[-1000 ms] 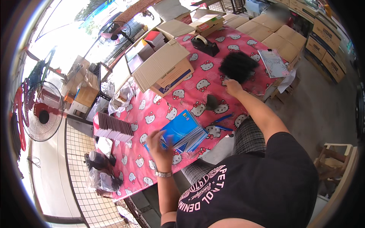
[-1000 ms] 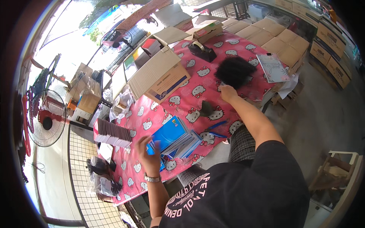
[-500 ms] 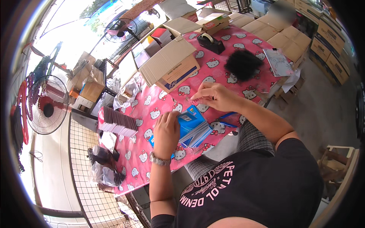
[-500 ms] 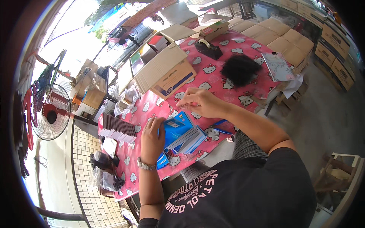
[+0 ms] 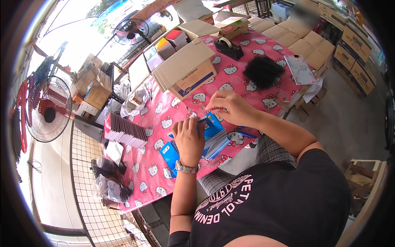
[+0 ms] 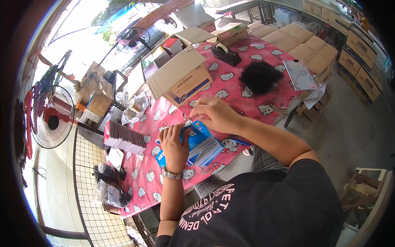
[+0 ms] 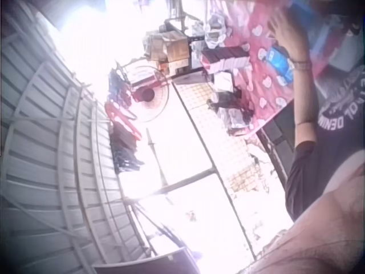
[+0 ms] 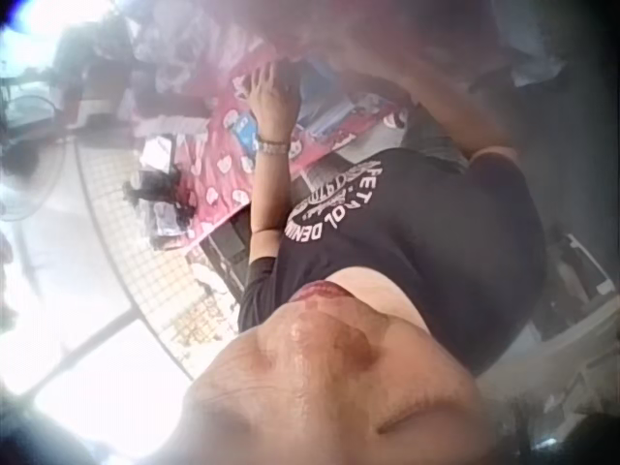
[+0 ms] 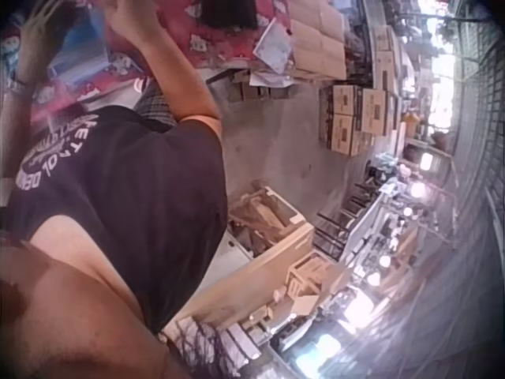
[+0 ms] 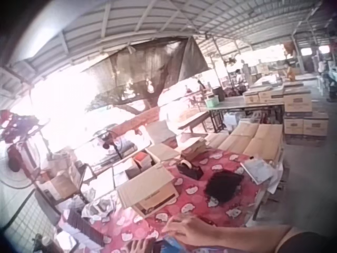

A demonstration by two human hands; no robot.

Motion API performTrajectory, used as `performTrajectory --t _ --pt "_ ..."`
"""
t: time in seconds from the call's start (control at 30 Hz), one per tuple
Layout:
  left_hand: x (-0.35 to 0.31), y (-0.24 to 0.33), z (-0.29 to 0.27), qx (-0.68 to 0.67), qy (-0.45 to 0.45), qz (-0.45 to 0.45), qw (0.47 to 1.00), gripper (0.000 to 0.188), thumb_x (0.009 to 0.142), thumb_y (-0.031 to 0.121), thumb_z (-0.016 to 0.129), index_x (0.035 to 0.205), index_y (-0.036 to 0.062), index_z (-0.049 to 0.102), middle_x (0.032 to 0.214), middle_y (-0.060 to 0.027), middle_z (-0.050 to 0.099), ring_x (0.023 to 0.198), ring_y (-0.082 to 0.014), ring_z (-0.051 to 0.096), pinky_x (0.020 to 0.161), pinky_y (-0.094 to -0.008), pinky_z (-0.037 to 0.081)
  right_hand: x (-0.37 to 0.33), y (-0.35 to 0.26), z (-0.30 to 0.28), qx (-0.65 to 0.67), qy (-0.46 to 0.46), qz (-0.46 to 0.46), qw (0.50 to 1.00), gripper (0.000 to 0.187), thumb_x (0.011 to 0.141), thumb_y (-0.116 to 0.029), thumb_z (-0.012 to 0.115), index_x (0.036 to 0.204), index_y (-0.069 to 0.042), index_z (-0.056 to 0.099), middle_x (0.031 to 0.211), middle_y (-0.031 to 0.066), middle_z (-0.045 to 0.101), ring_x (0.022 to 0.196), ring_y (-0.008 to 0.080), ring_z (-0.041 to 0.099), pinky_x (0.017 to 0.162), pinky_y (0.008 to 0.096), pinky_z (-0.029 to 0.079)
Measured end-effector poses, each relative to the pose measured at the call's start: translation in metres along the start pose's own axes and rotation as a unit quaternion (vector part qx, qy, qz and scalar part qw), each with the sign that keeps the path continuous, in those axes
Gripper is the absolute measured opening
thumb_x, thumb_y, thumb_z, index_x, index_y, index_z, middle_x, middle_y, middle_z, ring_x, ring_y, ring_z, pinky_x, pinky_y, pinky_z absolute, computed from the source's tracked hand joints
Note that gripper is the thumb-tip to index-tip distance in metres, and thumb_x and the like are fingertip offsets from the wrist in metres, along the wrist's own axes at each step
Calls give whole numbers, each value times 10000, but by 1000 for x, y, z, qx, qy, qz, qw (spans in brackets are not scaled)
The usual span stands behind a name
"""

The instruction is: The person packs small blue notebooks into a larger box. The person picks up notebooks one by one, aligns them with a stack, and then places the gathered stack into the cardboard box on the table.

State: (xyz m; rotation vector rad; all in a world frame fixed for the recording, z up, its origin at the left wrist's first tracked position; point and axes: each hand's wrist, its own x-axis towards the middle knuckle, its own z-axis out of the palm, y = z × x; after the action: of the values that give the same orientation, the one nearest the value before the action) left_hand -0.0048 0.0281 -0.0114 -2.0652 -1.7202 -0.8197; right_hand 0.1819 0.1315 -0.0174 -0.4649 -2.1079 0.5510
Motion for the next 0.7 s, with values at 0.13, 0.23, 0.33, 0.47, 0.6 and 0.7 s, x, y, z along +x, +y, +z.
performTrajectory --t 0.13,0.23,0.33,0.47,0.6,0.7 --pt "-1 -3 -1 13 -7 7 1000 200 897 199 675 1048 77 624 930 -91 654 923 -299 602 956 -456 403 -4 -9 5 -17 17 -35 999 186 806 -41 726 988 -75 709 929 55 650 952 250 625 856 371 470" --pt "4 3 -4 10 -24 8 1000 211 894 185 660 1069 75 616 959 -96 659 955 -306 603 995 -463 394 -5 -3 0 57 -24 10 998 182 831 -53 701 1012 -73 686 937 71 650 961 285 635 832 394 492" --pt "8 9 -5 7 -32 19 999 222 896 180 639 1088 73 607 990 -99 662 993 -311 604 1022 -469 383 -5 -3 -7 68 -81 61 993 225 881 -85 652 1105 -81 641 966 110 651 973 344 661 786 440 526" --pt "11 20 -11 -8 -67 20 998 240 883 146 640 1101 57 596 999 -107 667 972 -323 604 987 -465 392 6 -15 -18 15 -150 56 987 313 938 -139 607 1238 -66 557 970 170 663 889 378 686 775 464 541" --pt "7 15 -16 -48 -89 2 995 232 892 145 659 1087 43 586 1000 -104 676 941 -319 613 959 -444 397 7 -22 -18 -71 -180 -7 981 329 949 -138 600 1264 -80 526 996 152 685 854 347 684 775 431 553" --pt "0 9 -17 -64 -101 -25 992 199 928 196 654 1086 93 590 987 -81 676 937 -295 632 1023 -475 384 29 27 -14 379 -288 327 816 376 943 -143 592 1296 -73 483 1142 181 646 901 321 693 774 421 564"
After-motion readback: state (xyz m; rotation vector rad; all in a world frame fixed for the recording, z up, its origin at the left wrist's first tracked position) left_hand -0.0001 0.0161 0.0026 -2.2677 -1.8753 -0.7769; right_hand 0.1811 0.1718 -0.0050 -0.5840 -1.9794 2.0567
